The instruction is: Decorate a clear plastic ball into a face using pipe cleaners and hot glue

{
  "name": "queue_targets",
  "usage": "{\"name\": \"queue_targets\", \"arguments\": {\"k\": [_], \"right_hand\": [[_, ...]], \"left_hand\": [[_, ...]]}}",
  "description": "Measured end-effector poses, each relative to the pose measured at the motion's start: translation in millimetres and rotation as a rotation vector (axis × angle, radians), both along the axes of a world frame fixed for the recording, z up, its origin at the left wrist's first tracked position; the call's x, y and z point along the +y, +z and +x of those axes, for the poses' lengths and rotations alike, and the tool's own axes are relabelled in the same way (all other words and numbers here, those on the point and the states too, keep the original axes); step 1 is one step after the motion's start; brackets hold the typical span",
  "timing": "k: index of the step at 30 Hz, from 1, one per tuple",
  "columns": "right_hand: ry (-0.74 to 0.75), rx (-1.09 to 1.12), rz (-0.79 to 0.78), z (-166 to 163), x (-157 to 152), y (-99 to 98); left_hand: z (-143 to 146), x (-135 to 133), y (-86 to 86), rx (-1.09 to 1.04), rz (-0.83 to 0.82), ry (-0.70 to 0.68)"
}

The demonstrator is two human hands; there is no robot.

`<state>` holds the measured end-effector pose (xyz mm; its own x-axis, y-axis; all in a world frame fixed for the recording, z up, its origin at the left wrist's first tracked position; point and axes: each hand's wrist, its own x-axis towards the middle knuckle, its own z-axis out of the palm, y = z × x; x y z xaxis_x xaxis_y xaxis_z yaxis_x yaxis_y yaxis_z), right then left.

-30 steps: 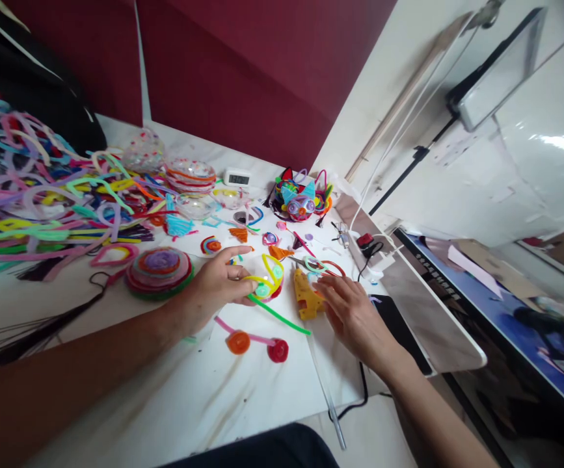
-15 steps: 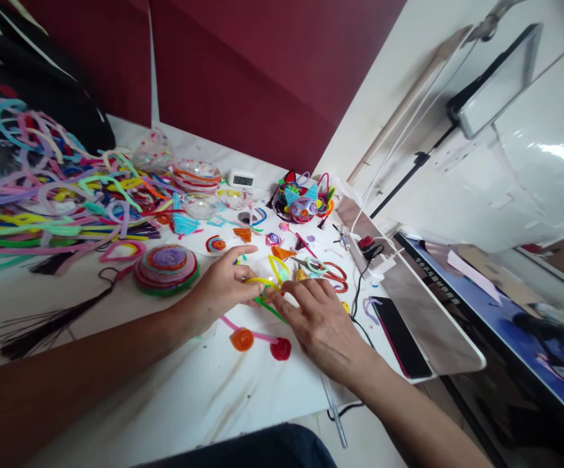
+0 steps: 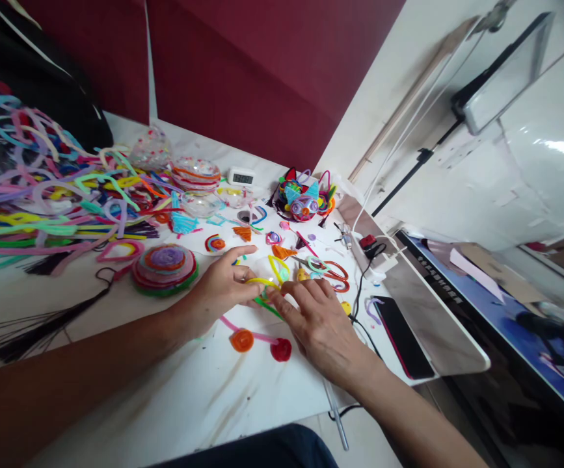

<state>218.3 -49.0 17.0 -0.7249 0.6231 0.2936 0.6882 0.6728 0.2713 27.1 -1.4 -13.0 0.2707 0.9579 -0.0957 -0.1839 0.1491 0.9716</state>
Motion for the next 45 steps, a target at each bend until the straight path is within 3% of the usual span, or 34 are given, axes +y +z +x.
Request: {"name": "queue_targets", "arguments": {"k": [4,11,19,28,45], "right_hand": [[-0.015,0.015,-0.008,-0.3,0.3,0.1],[-0.084,0.281,-0.018,-8.5,-10.8,-2.0],[-0.164,0.164,0.126,-26.8,-11.6,-18.2],[-0.249,0.239,0.072,-30.5,-18.5,-28.6],[-0.385,0.212,-0.038,-46.0,-9.3,-24.8]], "left_hand": [[0.9,0.3,2.9,0.0,-0.022,0.008],[2.8,2.3,-0.3,-0.041,-0.062,0.023],[3.3,2.7,-5.1,-0.069,-0.075,0.016],[7.0,-5.8,6.5,-0.049,-0.083,0.051],[8.5,-4.9,1.4,-0.062,-0.053,0.106]]}}
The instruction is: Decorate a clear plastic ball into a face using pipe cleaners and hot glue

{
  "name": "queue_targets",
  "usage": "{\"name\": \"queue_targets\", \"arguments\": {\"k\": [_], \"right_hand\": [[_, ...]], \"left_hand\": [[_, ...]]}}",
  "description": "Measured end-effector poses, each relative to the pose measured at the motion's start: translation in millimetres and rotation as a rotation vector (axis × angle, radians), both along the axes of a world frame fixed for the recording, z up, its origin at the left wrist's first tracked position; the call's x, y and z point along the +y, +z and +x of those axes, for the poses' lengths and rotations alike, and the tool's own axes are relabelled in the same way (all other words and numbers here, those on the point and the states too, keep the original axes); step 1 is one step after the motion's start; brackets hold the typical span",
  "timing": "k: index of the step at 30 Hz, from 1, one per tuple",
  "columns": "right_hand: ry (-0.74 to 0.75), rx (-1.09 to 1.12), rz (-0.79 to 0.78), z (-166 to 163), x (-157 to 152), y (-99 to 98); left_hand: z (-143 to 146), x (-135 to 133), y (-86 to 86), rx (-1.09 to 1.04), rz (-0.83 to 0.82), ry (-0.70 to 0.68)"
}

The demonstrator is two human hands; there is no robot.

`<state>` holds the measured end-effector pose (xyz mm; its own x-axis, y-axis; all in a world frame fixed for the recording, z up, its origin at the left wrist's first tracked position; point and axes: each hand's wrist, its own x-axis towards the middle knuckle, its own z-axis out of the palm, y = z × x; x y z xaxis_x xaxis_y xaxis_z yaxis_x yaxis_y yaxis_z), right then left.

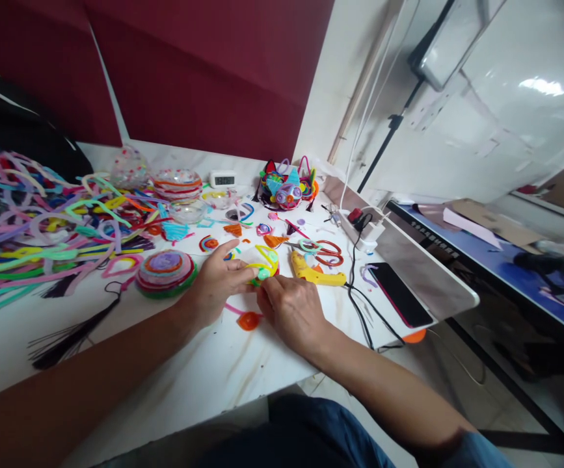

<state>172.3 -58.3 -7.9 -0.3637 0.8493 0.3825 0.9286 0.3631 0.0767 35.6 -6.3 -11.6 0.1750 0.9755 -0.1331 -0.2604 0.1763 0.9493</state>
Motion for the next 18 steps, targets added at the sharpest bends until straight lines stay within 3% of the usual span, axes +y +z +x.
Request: {"name": "queue_targets", "arguments": {"k": [11,18], "right_hand": [[-0.028,0.187,-0.048,2.3,3.4,-7.5],[0.066,0.162,0.007,7.7,9.1,-11.2]], "left_hand": [[2.4,-0.1,1.9,0.052,-0.027,0.071],[3.7,0.6,1.4,0.045,-0.059,0.082]]}}
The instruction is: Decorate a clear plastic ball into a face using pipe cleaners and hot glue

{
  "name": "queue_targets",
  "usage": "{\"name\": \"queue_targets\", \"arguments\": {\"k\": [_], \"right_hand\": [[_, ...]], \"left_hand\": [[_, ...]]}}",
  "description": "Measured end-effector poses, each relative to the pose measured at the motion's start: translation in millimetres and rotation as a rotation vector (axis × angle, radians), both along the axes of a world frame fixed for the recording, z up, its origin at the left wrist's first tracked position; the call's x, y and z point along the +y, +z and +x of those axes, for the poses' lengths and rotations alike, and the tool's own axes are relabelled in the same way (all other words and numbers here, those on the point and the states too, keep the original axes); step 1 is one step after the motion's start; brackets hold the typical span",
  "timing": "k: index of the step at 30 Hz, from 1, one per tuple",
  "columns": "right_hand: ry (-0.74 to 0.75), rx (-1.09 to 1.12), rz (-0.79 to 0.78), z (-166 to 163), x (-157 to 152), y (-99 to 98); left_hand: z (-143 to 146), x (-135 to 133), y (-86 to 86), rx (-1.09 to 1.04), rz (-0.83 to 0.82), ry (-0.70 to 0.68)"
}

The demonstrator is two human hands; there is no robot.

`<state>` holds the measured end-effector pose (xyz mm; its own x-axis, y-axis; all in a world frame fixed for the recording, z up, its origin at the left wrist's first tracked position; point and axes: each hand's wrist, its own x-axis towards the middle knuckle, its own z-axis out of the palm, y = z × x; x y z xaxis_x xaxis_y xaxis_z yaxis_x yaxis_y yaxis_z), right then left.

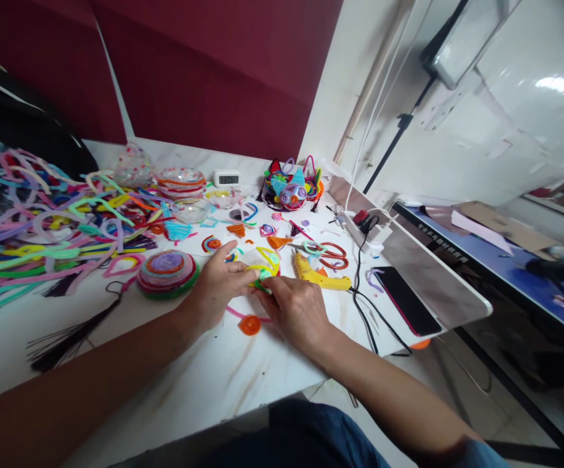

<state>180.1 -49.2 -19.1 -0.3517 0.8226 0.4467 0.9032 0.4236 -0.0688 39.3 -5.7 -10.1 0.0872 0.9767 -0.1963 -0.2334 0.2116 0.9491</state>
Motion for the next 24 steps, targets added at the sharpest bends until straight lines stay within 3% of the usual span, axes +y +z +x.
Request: {"name": "queue_targets", "arguments": {"k": [9,17,24], "right_hand": [[0.076,0.045,0.002,-0.6,-1.5,2.3],[0.07,0.377,-0.058,14.4,6.0,20.5],[0.1,0.419,-0.232,21.9,25.7,39.5]], "left_hand": [[-4.9,0.8,-3.3,0.034,0.031,-0.066],[-5.2,2.4,-5.3,0.038,0.063,-0.082],[-5.0,4.5,-7.5,0.087,0.125,-0.109]]}}
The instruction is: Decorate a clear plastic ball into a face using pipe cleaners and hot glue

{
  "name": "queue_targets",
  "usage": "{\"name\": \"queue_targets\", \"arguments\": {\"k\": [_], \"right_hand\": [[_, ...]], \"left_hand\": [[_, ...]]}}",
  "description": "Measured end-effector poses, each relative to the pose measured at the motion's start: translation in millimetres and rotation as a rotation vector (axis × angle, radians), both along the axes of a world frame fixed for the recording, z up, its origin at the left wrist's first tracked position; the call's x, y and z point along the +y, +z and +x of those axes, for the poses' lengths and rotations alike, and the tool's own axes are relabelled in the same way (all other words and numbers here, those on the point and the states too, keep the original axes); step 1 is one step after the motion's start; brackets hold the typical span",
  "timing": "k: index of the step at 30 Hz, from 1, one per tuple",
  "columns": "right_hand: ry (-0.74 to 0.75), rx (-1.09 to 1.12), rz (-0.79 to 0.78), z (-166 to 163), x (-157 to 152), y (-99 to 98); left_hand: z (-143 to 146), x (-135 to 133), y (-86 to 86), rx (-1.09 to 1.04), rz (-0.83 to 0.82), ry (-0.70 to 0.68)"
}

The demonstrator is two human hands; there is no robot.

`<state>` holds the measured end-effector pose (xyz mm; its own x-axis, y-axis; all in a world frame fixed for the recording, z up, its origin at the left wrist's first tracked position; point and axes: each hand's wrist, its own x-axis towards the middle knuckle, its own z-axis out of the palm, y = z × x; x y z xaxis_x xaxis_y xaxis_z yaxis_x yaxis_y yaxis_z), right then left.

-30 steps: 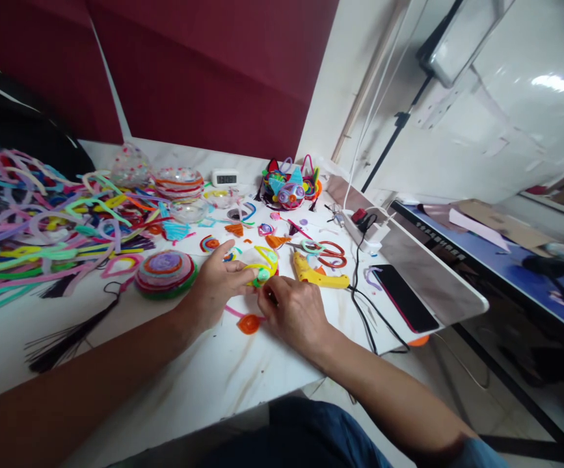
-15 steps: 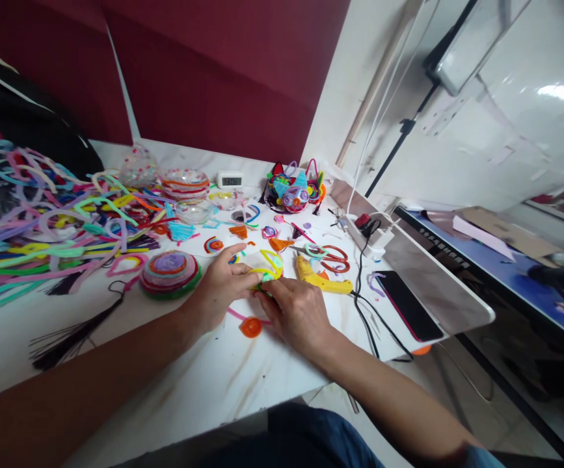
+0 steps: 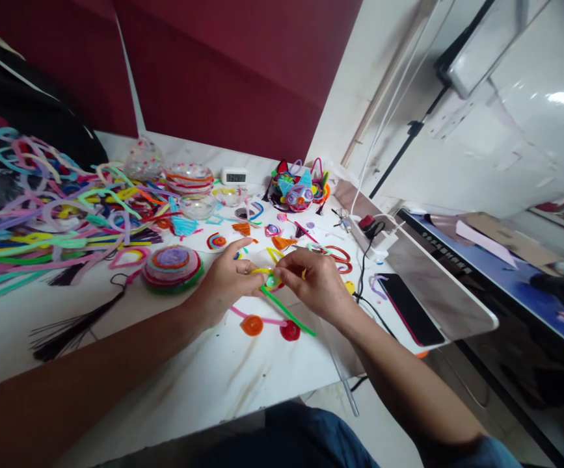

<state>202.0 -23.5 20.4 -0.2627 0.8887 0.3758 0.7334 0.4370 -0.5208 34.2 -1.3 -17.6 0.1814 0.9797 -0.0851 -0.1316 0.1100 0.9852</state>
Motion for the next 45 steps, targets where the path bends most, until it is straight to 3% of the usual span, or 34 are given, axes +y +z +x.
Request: {"name": "queue_targets", "arguments": {"k": [8,18,28,45], "right_hand": [[0.07,0.029,-0.103,2.0,9.6,0.3],[0.053,0.003,-0.081,1.3,9.9,1.5],[0.008,-0.006,-0.059,6.0,9.1,-1.9],[-0.005,-0.017,-0.063,7.0,6.3,-1.2]], "left_hand": [[-0.4,-0.7,1.1,0.004,0.003,-0.018],[-2.8,0.9,1.1,-0.017,0.003,-0.061],[-11.1,8.7,1.5,-0.164,-0.049,-0.284],[-10.8,8.6,-1.1,-0.113,-0.016,-0.306]]}}
